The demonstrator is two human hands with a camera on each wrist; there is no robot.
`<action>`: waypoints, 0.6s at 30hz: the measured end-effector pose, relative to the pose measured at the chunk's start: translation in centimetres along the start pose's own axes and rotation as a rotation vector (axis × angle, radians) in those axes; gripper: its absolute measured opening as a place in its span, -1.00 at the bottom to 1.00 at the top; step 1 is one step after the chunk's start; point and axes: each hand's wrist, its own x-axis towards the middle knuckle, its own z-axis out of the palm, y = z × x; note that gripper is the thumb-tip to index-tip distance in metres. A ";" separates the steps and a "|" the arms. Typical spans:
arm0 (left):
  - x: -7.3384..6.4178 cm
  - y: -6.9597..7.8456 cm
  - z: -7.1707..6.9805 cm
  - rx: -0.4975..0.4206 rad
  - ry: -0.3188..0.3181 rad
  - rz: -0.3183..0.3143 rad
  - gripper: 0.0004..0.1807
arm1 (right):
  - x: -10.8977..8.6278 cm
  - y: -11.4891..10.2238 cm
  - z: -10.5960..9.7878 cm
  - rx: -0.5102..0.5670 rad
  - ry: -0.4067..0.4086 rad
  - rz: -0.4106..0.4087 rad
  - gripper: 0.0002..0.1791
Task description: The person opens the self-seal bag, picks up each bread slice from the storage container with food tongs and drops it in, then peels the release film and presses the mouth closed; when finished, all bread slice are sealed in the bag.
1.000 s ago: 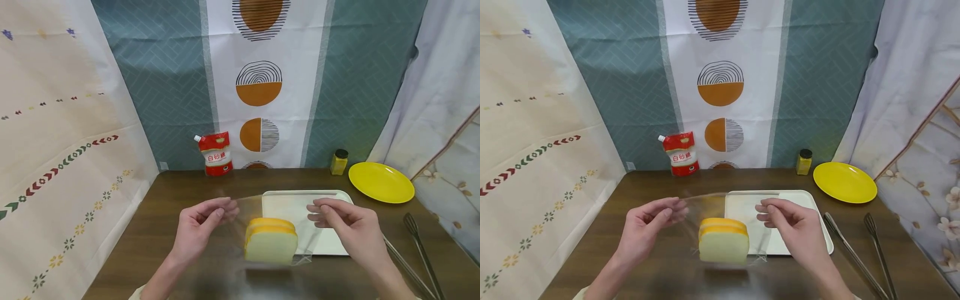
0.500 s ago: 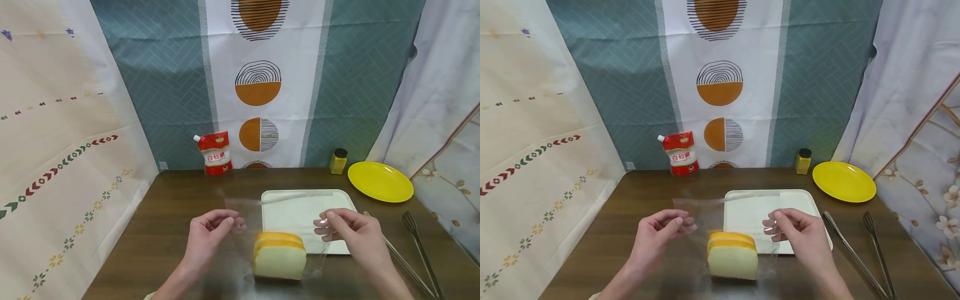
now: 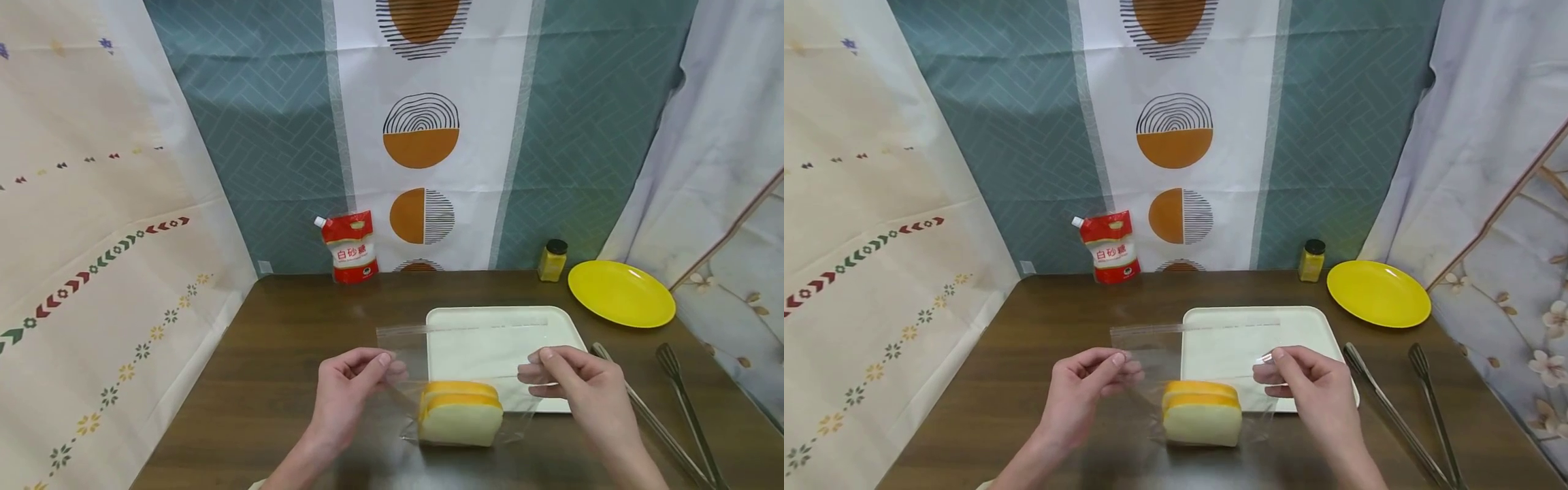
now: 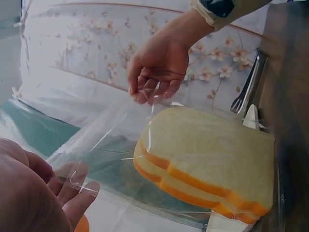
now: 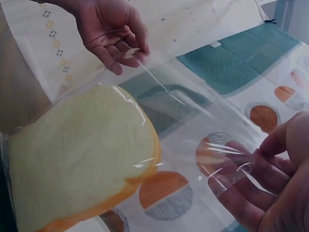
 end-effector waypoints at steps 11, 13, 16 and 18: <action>-0.1 -0.6 0.5 -0.003 -0.009 0.003 -0.74 | 0.1 0.0 0.0 -0.001 0.053 0.019 -0.70; -0.1 -0.7 0.6 -0.008 -0.008 -0.001 -0.77 | 0.1 0.0 0.0 -0.022 0.069 0.025 -0.67; -0.1 -0.7 0.7 -0.022 -0.009 -0.005 -0.79 | 0.1 0.0 0.1 -0.058 0.105 0.033 -0.60; -0.1 -0.7 0.8 -0.032 -0.006 -0.009 -0.80 | 0.0 -0.1 0.2 -0.090 0.126 0.044 -0.57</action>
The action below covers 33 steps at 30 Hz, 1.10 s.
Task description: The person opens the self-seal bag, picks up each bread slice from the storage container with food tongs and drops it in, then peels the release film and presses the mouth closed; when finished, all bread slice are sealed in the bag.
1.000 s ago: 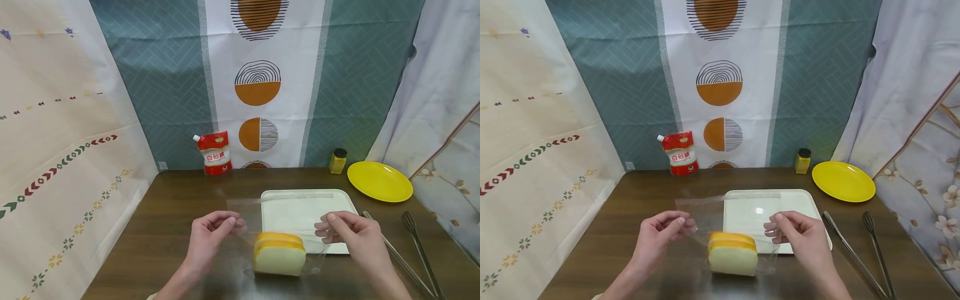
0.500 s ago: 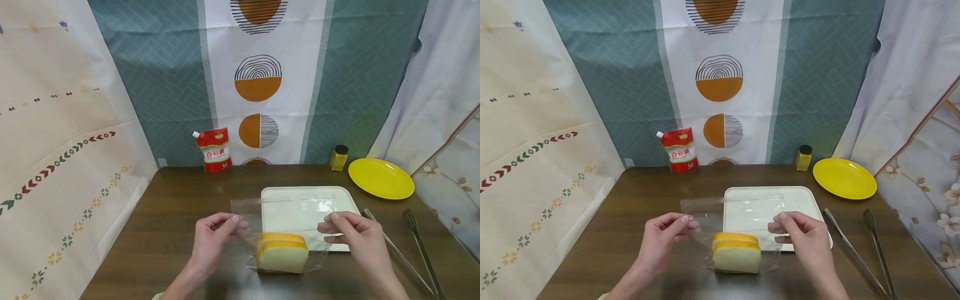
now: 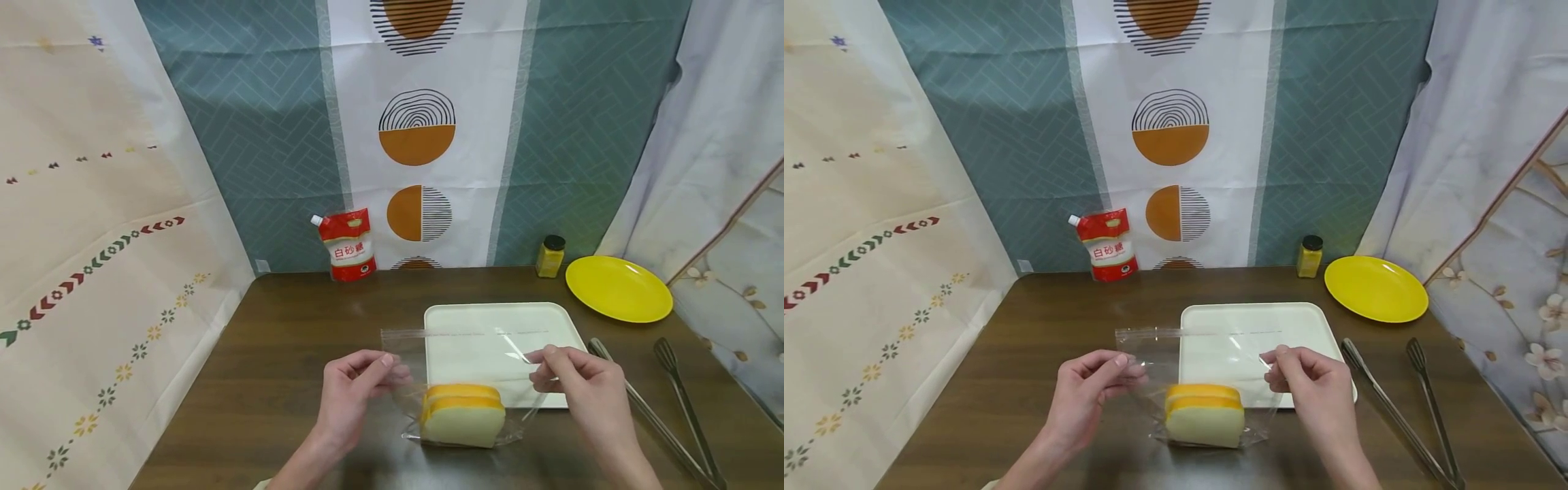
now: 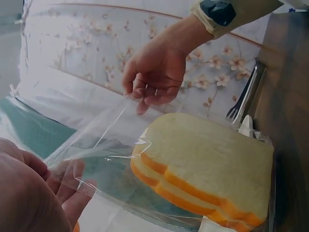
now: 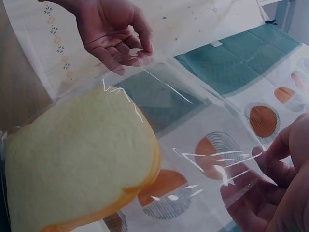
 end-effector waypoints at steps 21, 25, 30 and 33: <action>0.1 -0.4 0.1 0.002 -0.012 -0.012 -0.72 | -0.2 0.6 0.6 -0.268 0.230 -0.190 -0.88; 0.1 -0.5 0.1 -0.018 -0.032 0.001 -0.71 | -0.2 0.0 1.5 -0.260 0.426 -0.618 -0.86; 0.2 -0.6 0.0 -0.030 -0.067 0.032 -0.68 | -0.4 -2.7 4.7 -0.166 0.393 -1.162 -0.75; 0.2 -0.7 -0.1 -0.024 -0.099 0.050 -0.67 | -0.7 -3.8 7.0 -0.177 0.187 -1.304 -0.71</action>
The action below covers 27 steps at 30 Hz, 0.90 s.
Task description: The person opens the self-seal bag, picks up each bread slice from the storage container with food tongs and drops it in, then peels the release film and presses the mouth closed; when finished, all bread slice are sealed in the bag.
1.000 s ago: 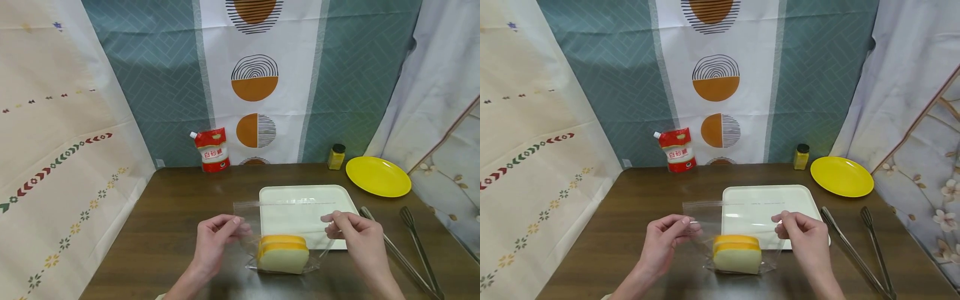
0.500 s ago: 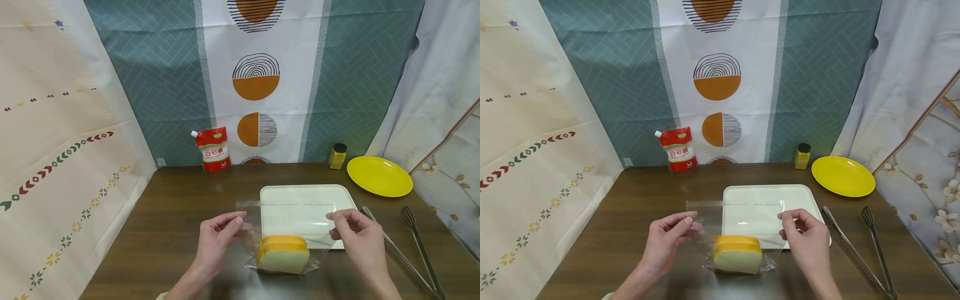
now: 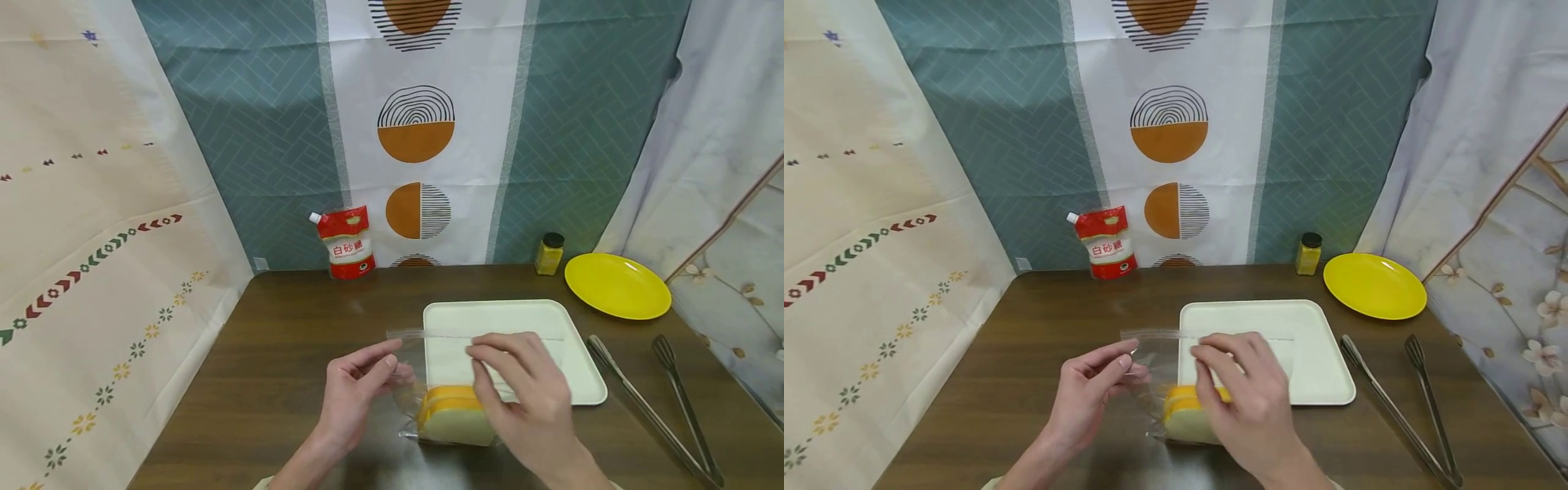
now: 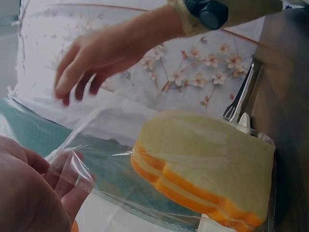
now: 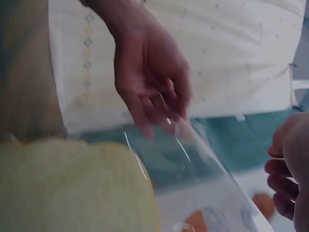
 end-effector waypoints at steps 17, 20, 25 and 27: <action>-0.2 0.0 0.0 0.054 -0.075 0.117 -0.69 | -0.8 0.1 5.2 0.003 -0.307 0.050 -0.86; -0.1 -0.1 -0.1 0.045 -0.122 0.167 -0.67 | -0.8 0.1 5.2 0.003 -0.302 0.050 -0.85; -0.1 -0.2 -0.2 0.097 -0.137 0.237 -0.67 | -0.8 0.1 5.2 0.011 -0.297 0.057 -0.80; -0.1 -0.3 -0.2 0.124 -0.139 0.271 -0.68 | -0.7 0.1 5.2 0.017 -0.298 0.060 -0.78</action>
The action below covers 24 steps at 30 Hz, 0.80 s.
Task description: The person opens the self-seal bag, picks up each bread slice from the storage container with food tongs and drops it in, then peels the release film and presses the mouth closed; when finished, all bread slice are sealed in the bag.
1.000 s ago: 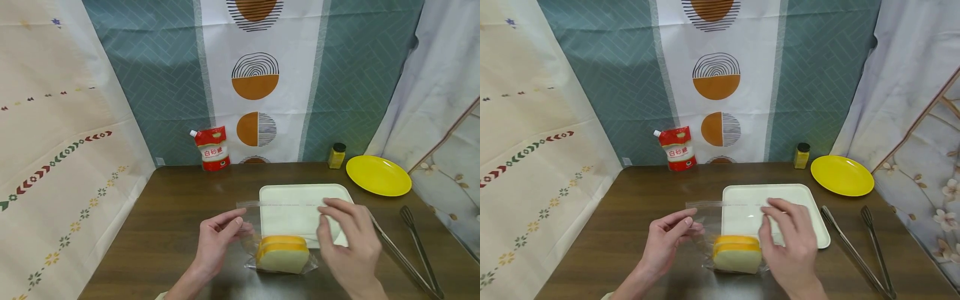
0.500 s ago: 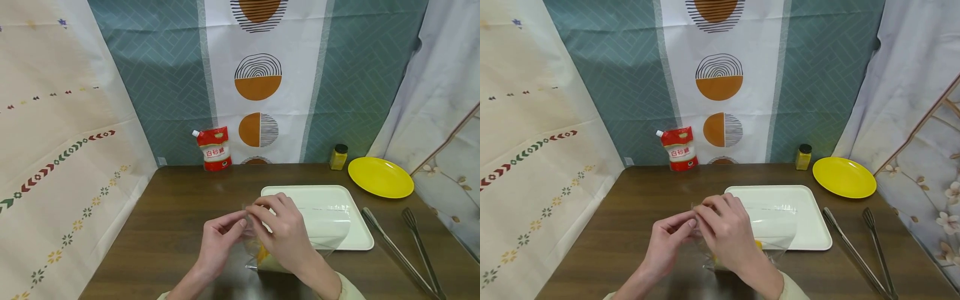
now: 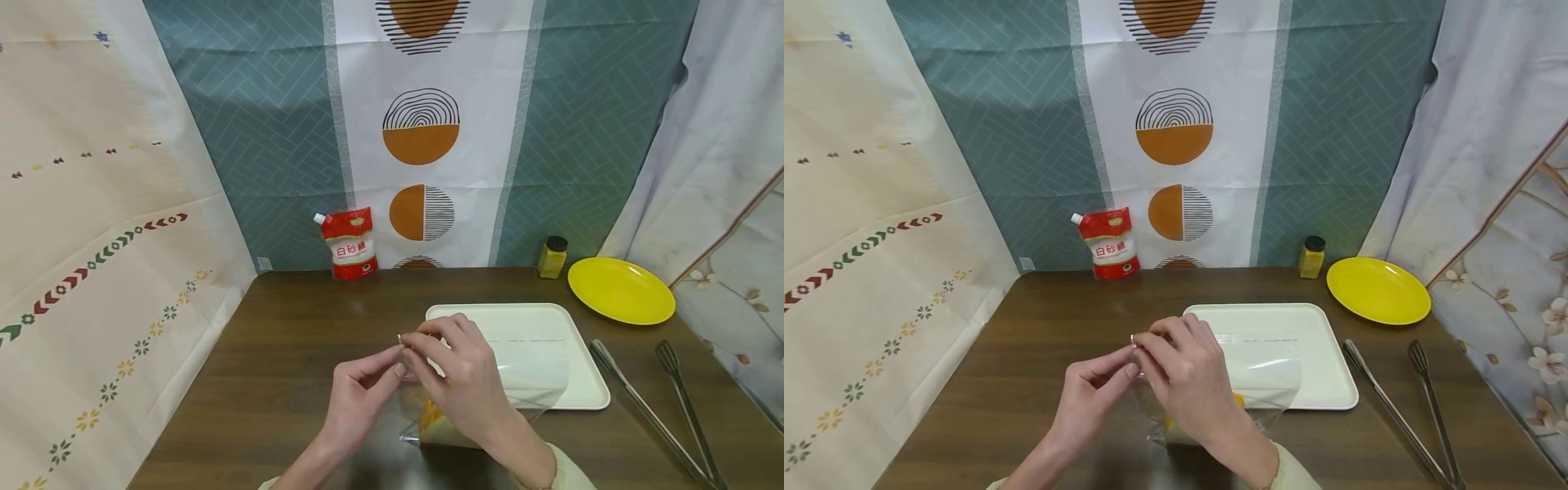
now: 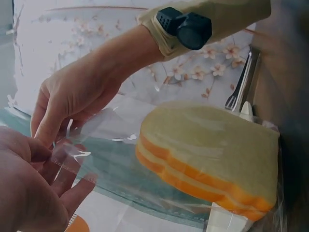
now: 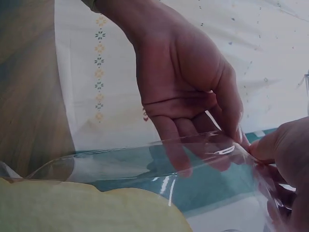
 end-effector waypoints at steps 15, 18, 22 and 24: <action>0.1 0.4 0.1 0.214 -0.049 0.197 -0.68 | 0.7 -0.2 -1.8 -0.017 -0.124 -0.056 -0.93; 0.1 0.4 0.1 0.251 -0.049 0.236 -0.67 | 1.0 -0.2 -1.8 -0.016 -0.109 -0.098 -0.84; 0.1 0.2 0.1 0.265 -0.051 0.259 -0.67 | 1.1 -0.1 -1.9 -0.008 -0.104 -0.113 -0.76; 0.2 0.2 0.1 0.260 -0.050 0.246 -0.67 | 1.0 0.0 -1.9 -0.003 -0.118 -0.099 -0.77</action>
